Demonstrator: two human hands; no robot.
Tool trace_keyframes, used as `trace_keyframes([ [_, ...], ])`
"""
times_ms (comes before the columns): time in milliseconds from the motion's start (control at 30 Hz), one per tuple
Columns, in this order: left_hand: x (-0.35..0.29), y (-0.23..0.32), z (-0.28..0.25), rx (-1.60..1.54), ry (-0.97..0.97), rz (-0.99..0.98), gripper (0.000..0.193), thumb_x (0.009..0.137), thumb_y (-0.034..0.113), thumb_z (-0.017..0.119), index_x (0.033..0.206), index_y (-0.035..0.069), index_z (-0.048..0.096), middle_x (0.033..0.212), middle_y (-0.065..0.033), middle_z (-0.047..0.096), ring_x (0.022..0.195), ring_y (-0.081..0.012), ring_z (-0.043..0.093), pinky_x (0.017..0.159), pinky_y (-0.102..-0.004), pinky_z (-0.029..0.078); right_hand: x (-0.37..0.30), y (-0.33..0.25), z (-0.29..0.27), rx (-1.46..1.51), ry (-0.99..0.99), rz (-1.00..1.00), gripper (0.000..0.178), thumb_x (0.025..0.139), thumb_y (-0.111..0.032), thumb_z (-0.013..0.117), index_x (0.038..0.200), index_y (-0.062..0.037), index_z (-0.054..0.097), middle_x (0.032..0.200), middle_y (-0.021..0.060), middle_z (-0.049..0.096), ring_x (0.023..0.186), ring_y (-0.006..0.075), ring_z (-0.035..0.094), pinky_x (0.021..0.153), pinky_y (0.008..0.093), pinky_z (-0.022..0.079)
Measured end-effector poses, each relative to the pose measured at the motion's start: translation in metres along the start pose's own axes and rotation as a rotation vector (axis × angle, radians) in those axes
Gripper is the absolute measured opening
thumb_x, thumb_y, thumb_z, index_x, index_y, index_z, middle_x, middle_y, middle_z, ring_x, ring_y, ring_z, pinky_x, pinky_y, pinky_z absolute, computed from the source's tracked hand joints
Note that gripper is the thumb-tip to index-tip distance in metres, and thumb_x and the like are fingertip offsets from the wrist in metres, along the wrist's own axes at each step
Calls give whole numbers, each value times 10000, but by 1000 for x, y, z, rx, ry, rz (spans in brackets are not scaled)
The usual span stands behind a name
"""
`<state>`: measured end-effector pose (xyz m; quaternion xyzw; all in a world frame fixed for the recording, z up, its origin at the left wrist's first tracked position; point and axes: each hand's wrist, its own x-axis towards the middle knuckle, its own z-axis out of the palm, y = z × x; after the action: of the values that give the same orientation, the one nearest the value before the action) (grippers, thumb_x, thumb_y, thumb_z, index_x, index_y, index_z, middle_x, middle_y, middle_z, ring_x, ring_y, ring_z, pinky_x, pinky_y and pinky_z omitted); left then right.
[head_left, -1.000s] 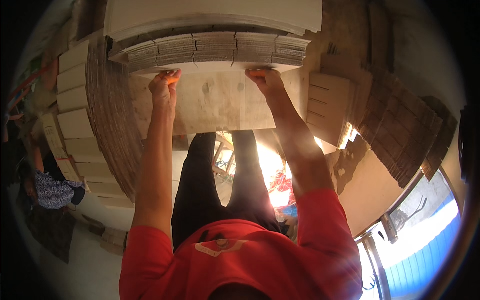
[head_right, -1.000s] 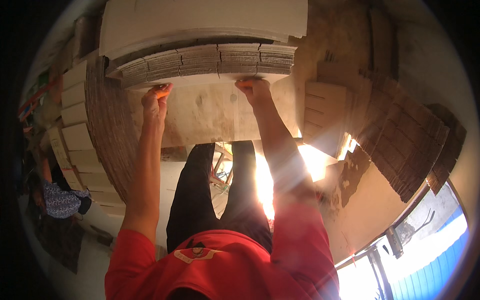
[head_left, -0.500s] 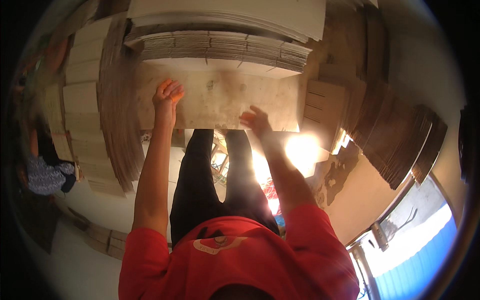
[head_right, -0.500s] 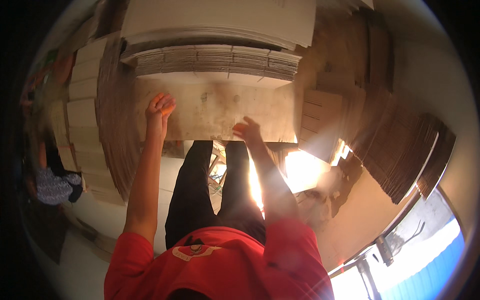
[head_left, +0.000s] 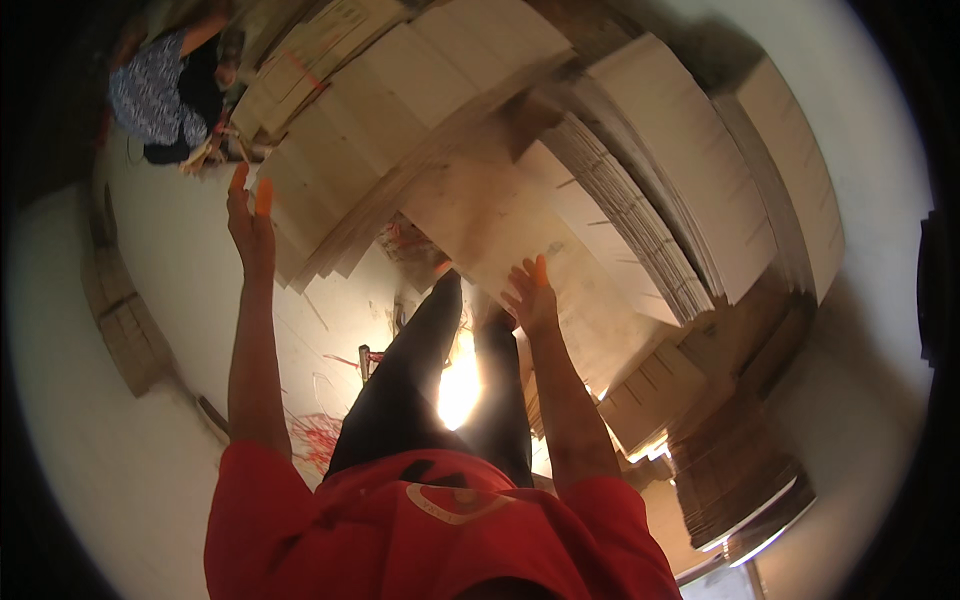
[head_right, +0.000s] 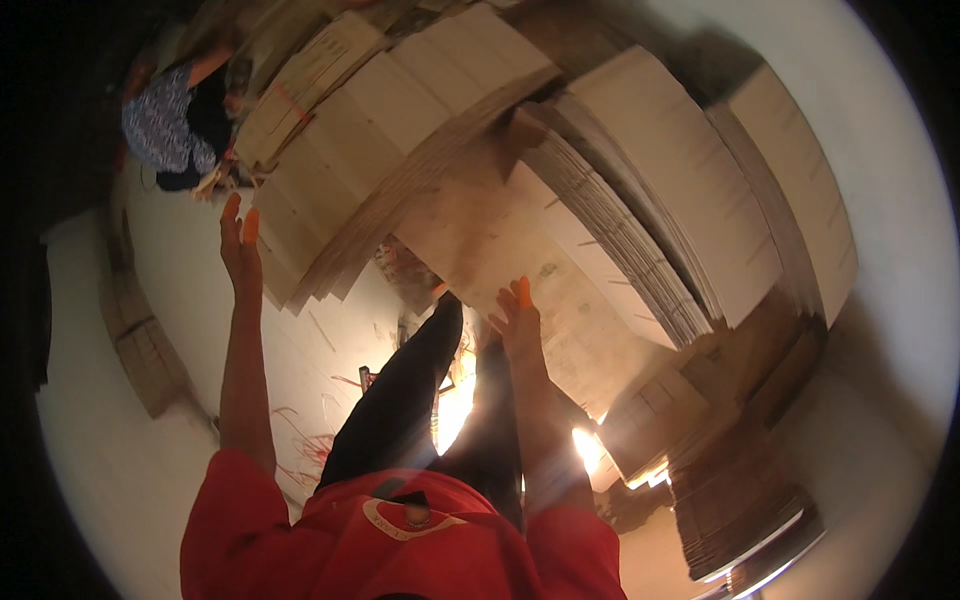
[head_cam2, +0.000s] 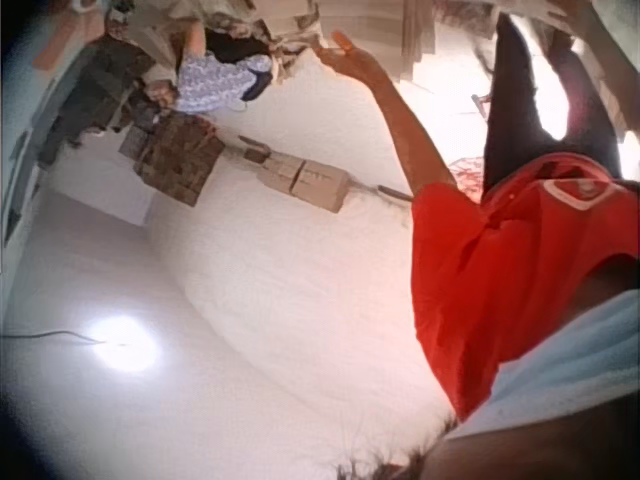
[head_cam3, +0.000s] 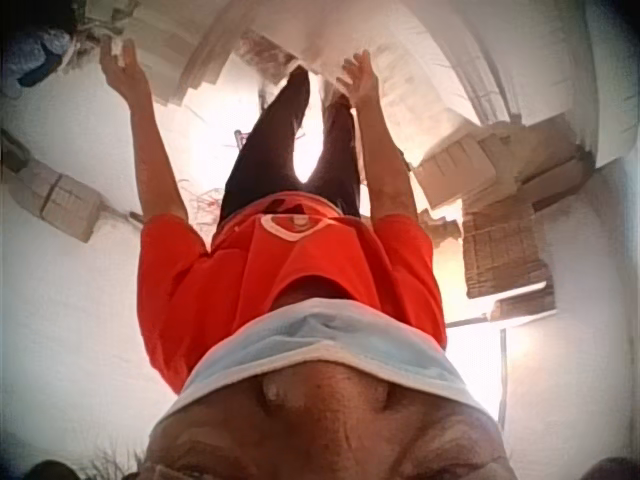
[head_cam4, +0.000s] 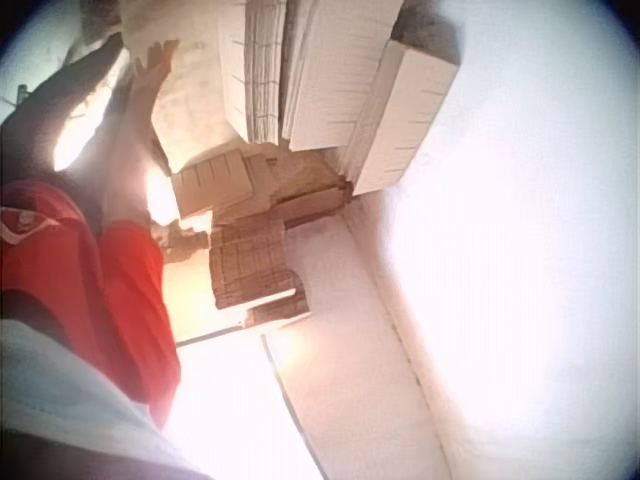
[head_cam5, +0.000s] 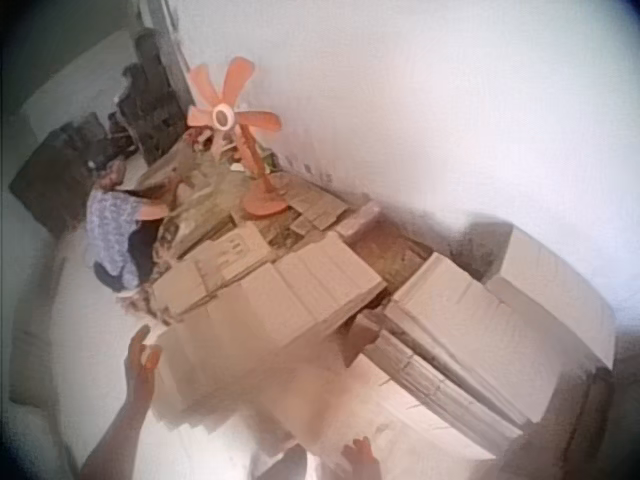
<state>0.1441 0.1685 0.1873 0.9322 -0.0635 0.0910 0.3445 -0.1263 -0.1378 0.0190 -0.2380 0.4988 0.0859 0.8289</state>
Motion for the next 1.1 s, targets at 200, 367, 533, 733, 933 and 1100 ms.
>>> trace_keyframes([
  [200,36,-102,-20,242,-134,-224,563,857,321,640,1285,4,458,1316,-184,470,1231,-298,429,1032,-369,332,55,0,85,56,-17,-7,858,845,-630,486,1411,-23,269,1392,198,350,1312,324,298,1041,511,273],
  [367,38,-37,13,259,-190,211,608,740,279,728,1240,19,499,1275,-181,486,1220,-337,424,1015,-397,360,121,71,147,88,67,143,942,803,-688,488,1423,-23,238,1404,189,337,1324,333,278,1055,511,244],
  [533,42,-25,50,279,-407,531,639,757,324,693,1300,73,467,1354,-136,418,1304,-322,332,1049,-425,311,160,123,204,54,30,252,887,819,-679,460,1416,-51,269,1414,143,344,1316,319,293,1056,521,234],
  [733,55,-32,65,394,-606,509,547,820,402,579,1318,205,468,1417,-60,355,1323,-281,298,1031,-466,275,191,144,233,119,-30,218,885,818,-680,459,1416,-55,271,1415,142,344,1317,318,292,1055,524,233],
  [933,40,-13,75,440,-546,450,529,813,402,575,1305,233,478,1402,-60,372,1264,-271,357,985,-485,291,173,141,175,88,25,199,883,818,-681,457,1416,-59,272,1415,141,344,1318,317,290,1055,526,231],
  [1100,-16,17,89,393,-495,312,585,765,426,620,1293,214,486,1339,-86,418,1181,-280,412,974,-494,300,129,125,95,33,105,224,881,817,-683,456,1415,-62,273,1416,140,344,1319,316,290,1054,528,231],
])
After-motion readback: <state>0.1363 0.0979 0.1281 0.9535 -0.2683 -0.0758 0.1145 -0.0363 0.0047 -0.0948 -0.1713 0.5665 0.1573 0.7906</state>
